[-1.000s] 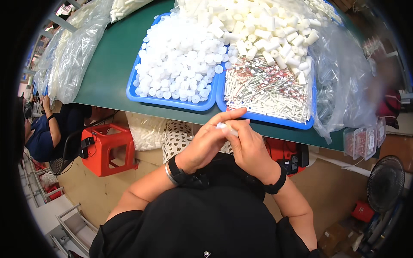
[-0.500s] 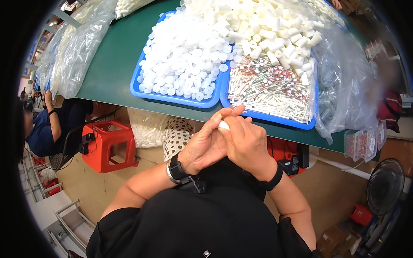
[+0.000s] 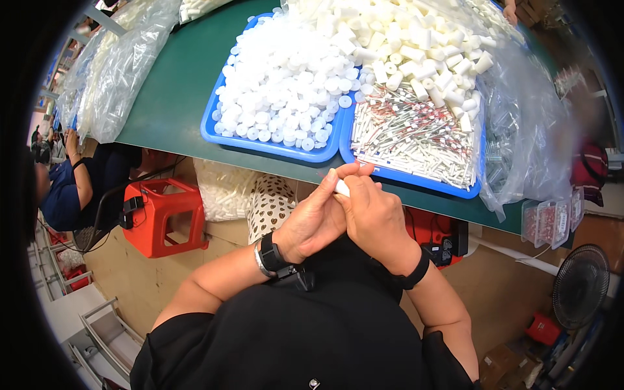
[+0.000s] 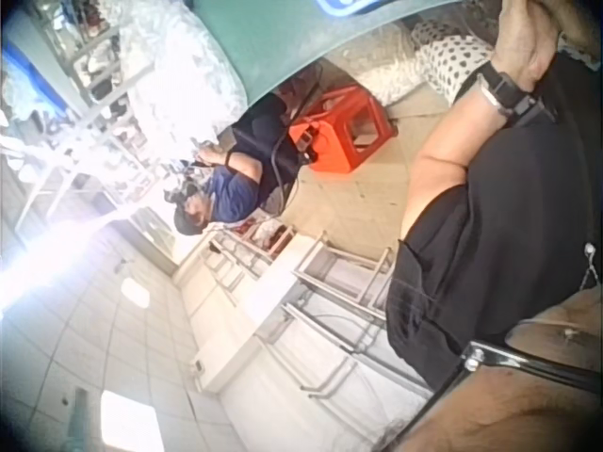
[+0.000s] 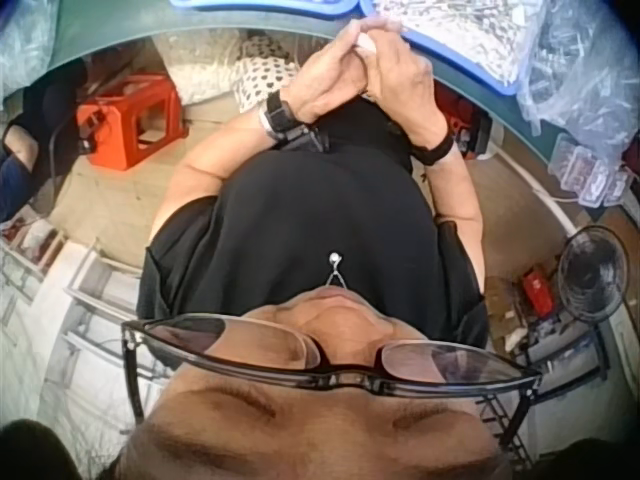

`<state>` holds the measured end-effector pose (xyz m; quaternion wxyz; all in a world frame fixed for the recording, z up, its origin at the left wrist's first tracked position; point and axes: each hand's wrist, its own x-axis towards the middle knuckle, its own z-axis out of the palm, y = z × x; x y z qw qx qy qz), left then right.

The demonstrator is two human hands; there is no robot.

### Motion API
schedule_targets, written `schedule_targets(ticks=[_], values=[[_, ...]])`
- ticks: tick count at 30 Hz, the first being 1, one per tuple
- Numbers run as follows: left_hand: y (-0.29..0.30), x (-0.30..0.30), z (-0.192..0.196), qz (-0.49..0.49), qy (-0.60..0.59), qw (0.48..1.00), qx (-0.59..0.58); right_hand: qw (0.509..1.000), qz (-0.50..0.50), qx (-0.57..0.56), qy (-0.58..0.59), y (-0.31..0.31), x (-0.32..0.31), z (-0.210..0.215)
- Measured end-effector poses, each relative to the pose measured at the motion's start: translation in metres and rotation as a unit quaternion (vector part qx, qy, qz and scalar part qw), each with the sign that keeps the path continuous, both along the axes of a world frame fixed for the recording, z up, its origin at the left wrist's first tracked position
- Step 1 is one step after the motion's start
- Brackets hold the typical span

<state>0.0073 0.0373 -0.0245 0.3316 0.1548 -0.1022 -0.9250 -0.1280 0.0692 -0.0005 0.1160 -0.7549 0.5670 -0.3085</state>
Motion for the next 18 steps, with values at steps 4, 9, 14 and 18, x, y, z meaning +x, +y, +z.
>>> schedule_targets(ticks=[4, 9, 14, 18], values=[[0.003, 0.0, 0.0, 0.017, 0.028, 0.999, 0.014, 0.999, -0.022, 0.0, -0.037, -0.001, 0.012, -0.002], [-0.007, 0.009, 0.001, 0.01, -0.053, 0.998, -0.039, 0.981, -0.032, 0.09, -0.171, -0.004, 0.017, -0.005], [0.004, 0.01, -0.005, 0.023, -0.098, 0.988, -0.12, 0.975, -0.034, 0.112, -0.19, 0.004, 0.021, -0.009], [0.011, 0.018, -0.008, 0.013, -0.143, 0.984, -0.106, 0.935, -0.011, 0.194, -0.296, 0.006, 0.019, -0.024]])
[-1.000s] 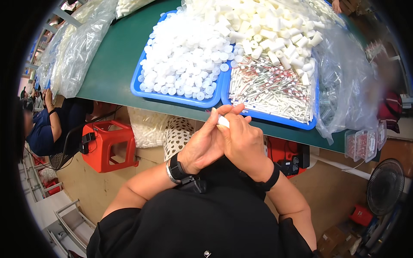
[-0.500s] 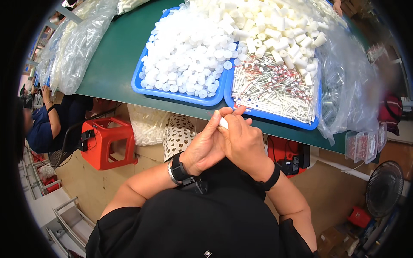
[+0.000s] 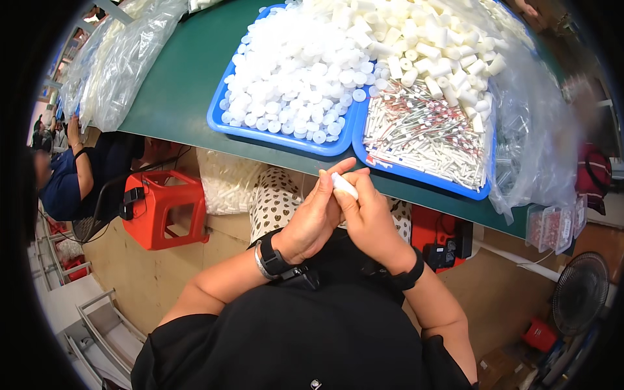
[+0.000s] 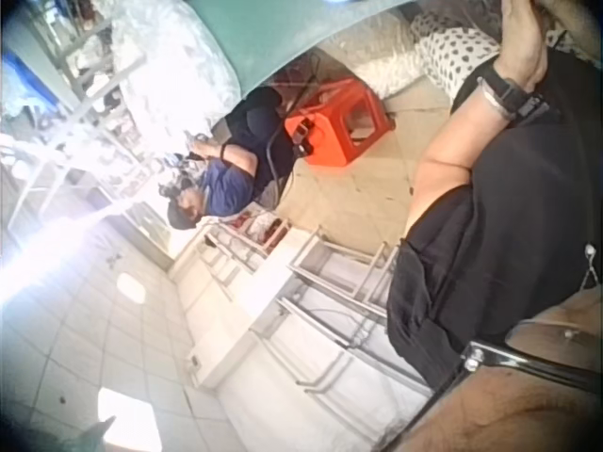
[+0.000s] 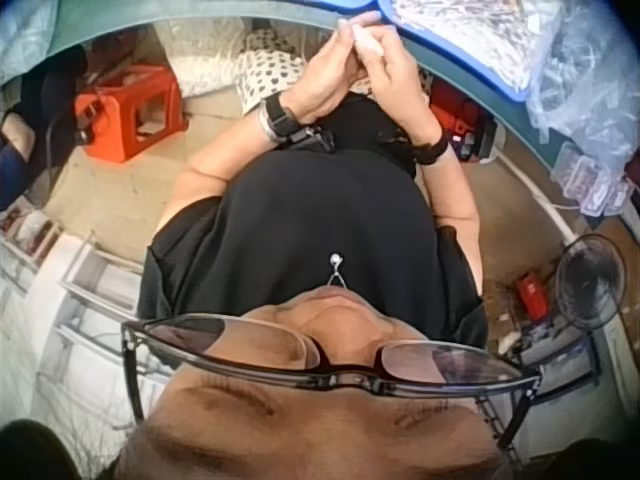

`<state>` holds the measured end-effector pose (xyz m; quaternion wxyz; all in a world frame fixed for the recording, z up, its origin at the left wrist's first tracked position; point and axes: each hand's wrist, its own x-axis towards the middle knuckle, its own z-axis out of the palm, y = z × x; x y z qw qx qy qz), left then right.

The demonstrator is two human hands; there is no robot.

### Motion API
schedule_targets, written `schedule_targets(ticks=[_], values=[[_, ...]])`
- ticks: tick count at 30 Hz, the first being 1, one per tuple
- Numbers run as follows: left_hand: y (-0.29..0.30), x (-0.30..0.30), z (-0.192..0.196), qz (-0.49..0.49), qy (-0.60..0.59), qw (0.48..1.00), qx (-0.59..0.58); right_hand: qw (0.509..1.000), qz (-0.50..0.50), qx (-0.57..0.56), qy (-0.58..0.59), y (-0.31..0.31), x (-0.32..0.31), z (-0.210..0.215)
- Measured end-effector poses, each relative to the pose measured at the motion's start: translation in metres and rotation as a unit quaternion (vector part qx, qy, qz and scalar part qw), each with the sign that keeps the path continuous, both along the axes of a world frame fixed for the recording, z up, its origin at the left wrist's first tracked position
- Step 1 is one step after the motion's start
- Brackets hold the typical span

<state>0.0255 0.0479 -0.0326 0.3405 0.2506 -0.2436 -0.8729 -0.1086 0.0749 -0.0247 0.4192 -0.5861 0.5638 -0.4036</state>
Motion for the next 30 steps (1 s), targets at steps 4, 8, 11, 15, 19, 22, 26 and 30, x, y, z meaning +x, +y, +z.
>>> schedule_targets(ticks=[4, 8, 11, 15, 19, 22, 26, 30], values=[[0.001, 0.014, -0.004, -0.014, -0.008, 1.0, -0.005, 0.902, 0.049, 0.269, -0.334, 0.0, -0.008, 0.01], [0.002, 0.019, -0.008, -0.017, 0.021, 1.0, 0.012, 0.855, 0.082, 0.32, -0.399, 0.005, -0.013, -0.001], [0.007, 0.019, -0.015, -0.011, 0.014, 0.999, 0.027, 0.921, 0.089, 0.231, -0.301, 0.011, -0.009, -0.014], [0.022, 0.01, -0.027, 0.04, -0.003, 0.999, 0.021, 0.982, 0.09, -0.038, 0.159, 0.026, 0.008, -0.023], [0.028, 0.008, -0.031, 0.039, 0.013, 0.998, 0.057, 0.97, 0.044, -0.05, 0.235, 0.036, 0.015, -0.026], [0.028, 0.019, -0.032, 0.0, 0.046, 0.995, 0.093, 0.992, 0.062, 0.105, -0.03, 0.034, 0.007, -0.027], [0.022, 0.022, -0.028, -0.02, 0.065, 0.994, 0.086, 0.906, 0.104, 0.289, -0.29, 0.025, -0.012, -0.022], [0.02, 0.017, -0.031, -0.001, 0.02, 0.998, 0.066, 0.857, 0.133, 0.346, -0.358, 0.014, -0.017, -0.033]])
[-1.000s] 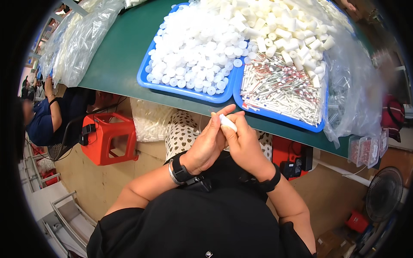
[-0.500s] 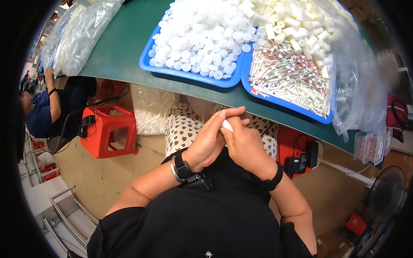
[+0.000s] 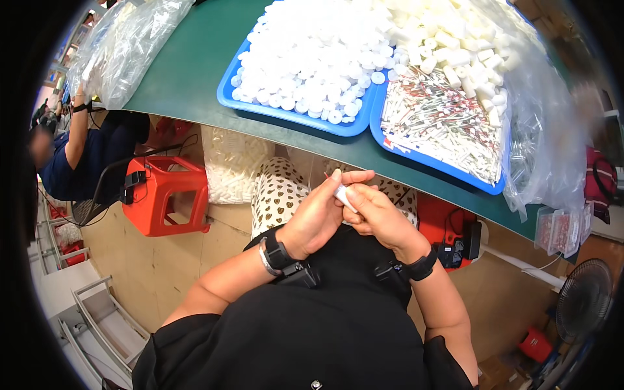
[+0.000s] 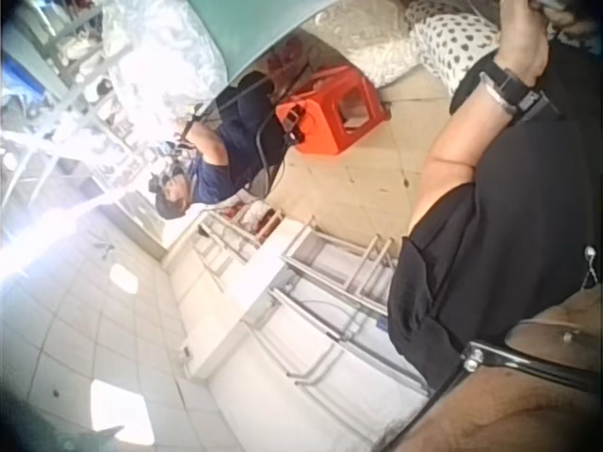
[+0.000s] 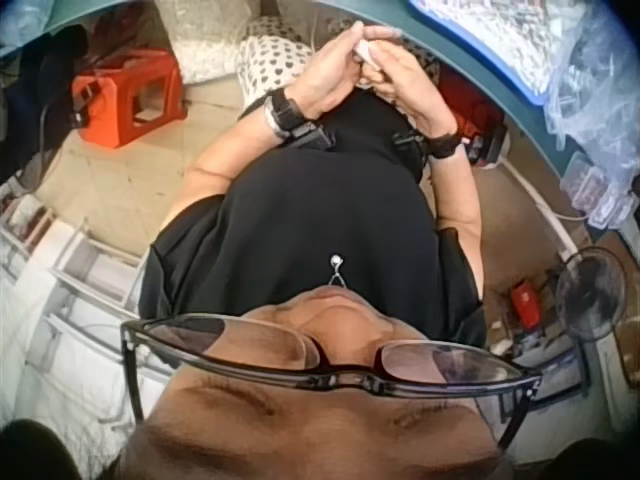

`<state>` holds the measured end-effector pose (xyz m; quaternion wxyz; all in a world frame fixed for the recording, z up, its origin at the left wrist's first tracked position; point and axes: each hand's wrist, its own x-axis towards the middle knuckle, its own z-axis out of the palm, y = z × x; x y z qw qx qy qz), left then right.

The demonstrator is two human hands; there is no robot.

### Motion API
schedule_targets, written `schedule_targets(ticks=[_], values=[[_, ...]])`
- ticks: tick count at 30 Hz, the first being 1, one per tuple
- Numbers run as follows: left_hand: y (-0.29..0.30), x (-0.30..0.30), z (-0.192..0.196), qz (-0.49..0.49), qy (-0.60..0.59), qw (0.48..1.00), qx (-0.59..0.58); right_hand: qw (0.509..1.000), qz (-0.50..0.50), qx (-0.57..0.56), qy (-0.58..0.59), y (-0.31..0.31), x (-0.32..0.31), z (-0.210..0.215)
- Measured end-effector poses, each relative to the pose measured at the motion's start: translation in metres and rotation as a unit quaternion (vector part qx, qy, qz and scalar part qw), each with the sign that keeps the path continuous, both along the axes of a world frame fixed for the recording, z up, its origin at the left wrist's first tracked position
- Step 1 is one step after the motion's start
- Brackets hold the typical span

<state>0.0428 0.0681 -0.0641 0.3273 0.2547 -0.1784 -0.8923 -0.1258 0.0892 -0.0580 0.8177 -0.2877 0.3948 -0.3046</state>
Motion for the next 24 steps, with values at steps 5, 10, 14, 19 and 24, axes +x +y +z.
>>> schedule_targets(ticks=[5, 10, 14, 19, 24], values=[[0.01, -0.007, -0.022, 0.067, -0.066, 0.995, 0.035, 0.831, 0.042, -0.363, 0.419, -0.003, 0.024, -0.004], [0.003, -0.002, -0.032, 0.044, -0.046, 0.994, 0.084, 0.945, -0.024, -0.216, 0.245, -0.011, 0.017, -0.037], [-0.008, 0.016, -0.046, -0.046, -0.143, 0.971, 0.187, 0.829, 0.066, -0.293, 0.471, -0.021, 0.013, -0.033], [-0.026, 0.039, 0.0, -0.085, -0.164, 0.982, 0.028, 0.728, 0.088, -0.445, 0.514, -0.016, -0.008, 0.046], [-0.058, 0.026, 0.055, 0.011, -0.29, 0.898, -0.332, 0.508, -0.05, -0.535, 0.673, -0.057, -0.037, 0.083]])
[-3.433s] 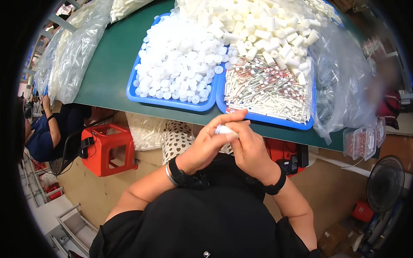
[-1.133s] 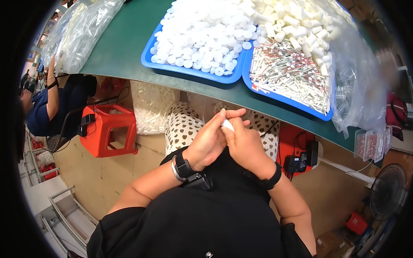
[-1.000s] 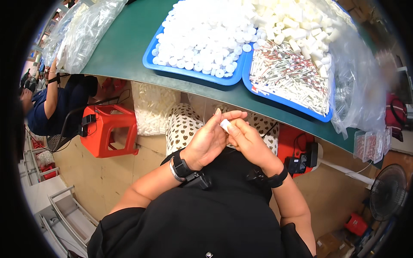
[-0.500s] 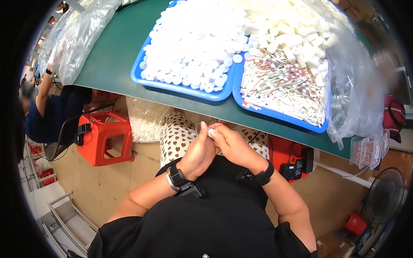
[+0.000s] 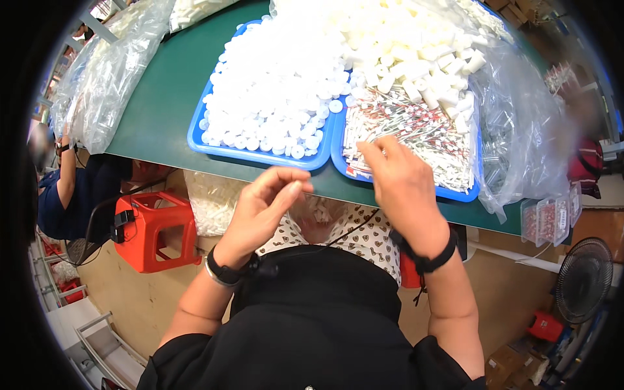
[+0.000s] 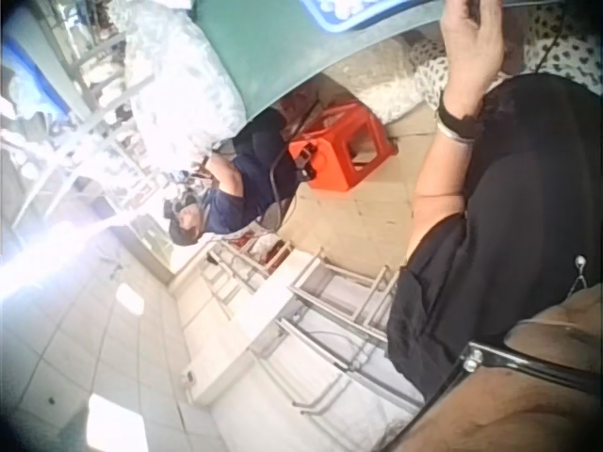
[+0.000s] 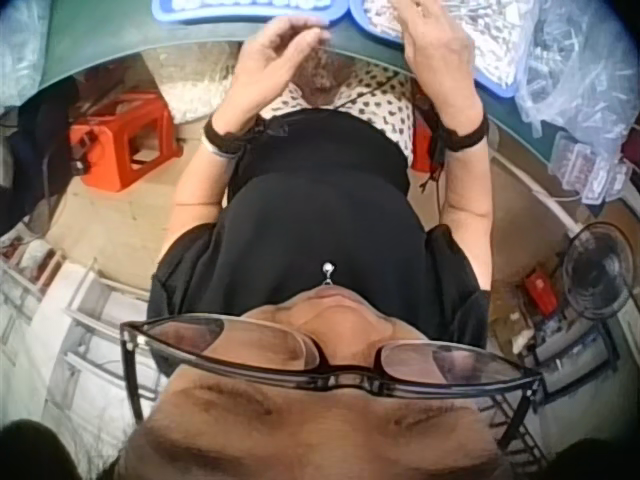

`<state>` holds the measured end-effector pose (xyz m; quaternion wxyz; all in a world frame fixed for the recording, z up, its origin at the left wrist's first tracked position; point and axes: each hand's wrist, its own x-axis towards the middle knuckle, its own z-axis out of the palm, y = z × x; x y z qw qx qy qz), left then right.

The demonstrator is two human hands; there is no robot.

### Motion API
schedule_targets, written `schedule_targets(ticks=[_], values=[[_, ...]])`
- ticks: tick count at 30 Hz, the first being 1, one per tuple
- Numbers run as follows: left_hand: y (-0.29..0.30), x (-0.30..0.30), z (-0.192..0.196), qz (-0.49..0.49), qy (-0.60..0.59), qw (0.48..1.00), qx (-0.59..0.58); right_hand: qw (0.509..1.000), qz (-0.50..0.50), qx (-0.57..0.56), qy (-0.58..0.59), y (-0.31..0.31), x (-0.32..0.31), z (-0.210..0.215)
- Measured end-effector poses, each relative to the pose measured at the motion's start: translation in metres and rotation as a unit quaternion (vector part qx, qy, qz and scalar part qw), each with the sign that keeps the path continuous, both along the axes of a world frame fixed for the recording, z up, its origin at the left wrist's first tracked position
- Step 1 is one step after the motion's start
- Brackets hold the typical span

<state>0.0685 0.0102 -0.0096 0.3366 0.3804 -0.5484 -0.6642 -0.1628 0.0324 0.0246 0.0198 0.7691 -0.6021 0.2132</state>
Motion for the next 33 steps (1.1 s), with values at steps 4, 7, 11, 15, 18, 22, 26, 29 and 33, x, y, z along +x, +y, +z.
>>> schedule_targets(ticks=[4, 7, 11, 15, 18, 22, 26, 29, 33], values=[[-0.038, -0.017, 0.001, 0.106, -0.228, 0.865, -0.434, 0.996, 0.044, -0.021, 0.08, -0.027, -0.016, -0.016], [-0.054, -0.025, -0.013, 0.101, -0.281, 0.807, -0.509, 0.999, 0.04, -0.034, 0.007, -0.026, -0.018, -0.019], [-0.058, -0.03, -0.008, 0.038, -0.375, 0.793, -0.478, 0.995, 0.003, -0.065, -0.075, -0.023, -0.024, -0.018], [-0.063, -0.029, -0.004, 0.012, -0.369, 0.799, -0.476, 0.986, -0.063, -0.027, -0.155, -0.011, -0.023, -0.016], [-0.064, -0.029, -0.003, -0.01, -0.36, 0.81, -0.463, 0.961, -0.097, 0.019, -0.257, -0.005, -0.019, -0.013], [-0.065, -0.031, -0.007, 0.006, -0.355, 0.796, -0.49, 0.965, -0.101, 0.027, -0.239, -0.001, -0.018, -0.01], [-0.067, -0.03, -0.003, -0.001, -0.362, 0.793, -0.491, 0.972, -0.104, 0.014, -0.209, 0.003, -0.015, -0.007], [-0.065, -0.029, -0.004, -0.012, -0.363, 0.793, -0.489, 0.978, -0.06, -0.027, -0.2, 0.003, -0.015, -0.008], [-0.069, -0.029, -0.001, -0.031, -0.371, 0.784, -0.497, 0.973, -0.057, -0.019, -0.222, 0.006, -0.012, -0.007]])
